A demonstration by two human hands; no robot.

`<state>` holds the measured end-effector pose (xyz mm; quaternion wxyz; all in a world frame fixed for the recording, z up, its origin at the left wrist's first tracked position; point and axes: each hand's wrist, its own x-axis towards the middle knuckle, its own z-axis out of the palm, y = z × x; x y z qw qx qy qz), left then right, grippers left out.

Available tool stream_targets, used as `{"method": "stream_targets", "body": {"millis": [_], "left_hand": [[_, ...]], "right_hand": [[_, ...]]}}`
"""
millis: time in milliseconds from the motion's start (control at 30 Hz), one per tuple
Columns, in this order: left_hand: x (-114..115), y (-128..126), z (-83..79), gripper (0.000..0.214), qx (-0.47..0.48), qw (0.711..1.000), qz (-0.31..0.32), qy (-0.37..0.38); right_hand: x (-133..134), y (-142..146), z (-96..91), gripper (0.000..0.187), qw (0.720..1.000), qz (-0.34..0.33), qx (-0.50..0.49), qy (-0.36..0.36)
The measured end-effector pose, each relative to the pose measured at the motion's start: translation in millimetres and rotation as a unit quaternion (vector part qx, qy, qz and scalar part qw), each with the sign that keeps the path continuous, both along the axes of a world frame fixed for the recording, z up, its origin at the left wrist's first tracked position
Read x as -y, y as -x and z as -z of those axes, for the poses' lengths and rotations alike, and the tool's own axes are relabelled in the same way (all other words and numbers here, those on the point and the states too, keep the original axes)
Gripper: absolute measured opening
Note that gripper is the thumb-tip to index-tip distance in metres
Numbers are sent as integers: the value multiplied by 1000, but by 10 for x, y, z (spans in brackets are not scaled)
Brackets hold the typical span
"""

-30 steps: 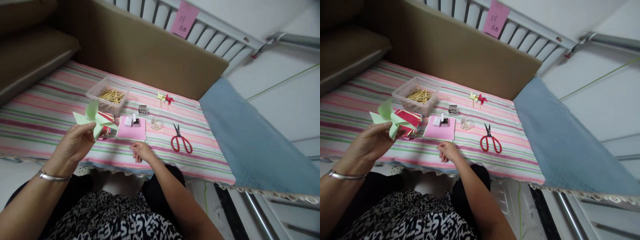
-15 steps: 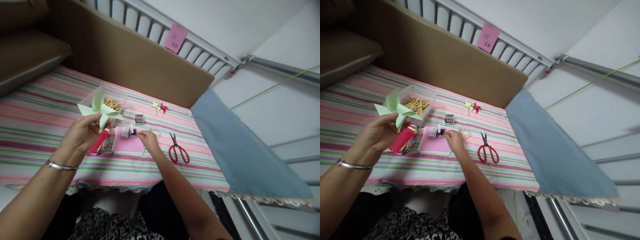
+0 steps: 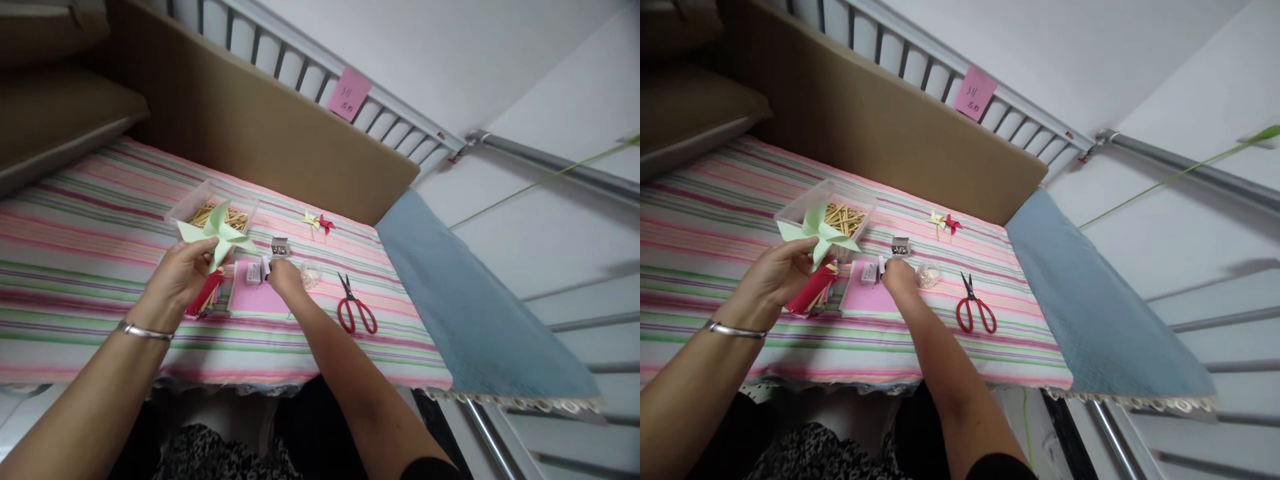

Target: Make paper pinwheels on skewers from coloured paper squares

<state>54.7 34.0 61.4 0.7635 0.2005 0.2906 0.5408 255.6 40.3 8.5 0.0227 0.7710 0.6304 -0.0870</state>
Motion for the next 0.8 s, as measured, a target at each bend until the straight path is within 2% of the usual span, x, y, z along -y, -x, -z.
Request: {"method": "stream_targets", "body": {"millis": [267, 433, 600, 800], "left_hand": [[-37, -36, -10, 25, 6, 1000, -29, 10], [-54, -34, 115, 22, -8, 1000, -4, 1], [-37, -88, 249, 12, -31, 999, -1, -33], [-27, -109, 261, 12, -44, 999, -13, -27]], "right_hand": [[-22, -8, -77, 25, 999, -11, 25, 46], [-80, -19, -100, 26, 996, -34, 28, 77], [-82, 19, -131, 29, 995, -61, 42, 73], [-42, -34, -141, 27, 994, -81, 39, 60]]}}
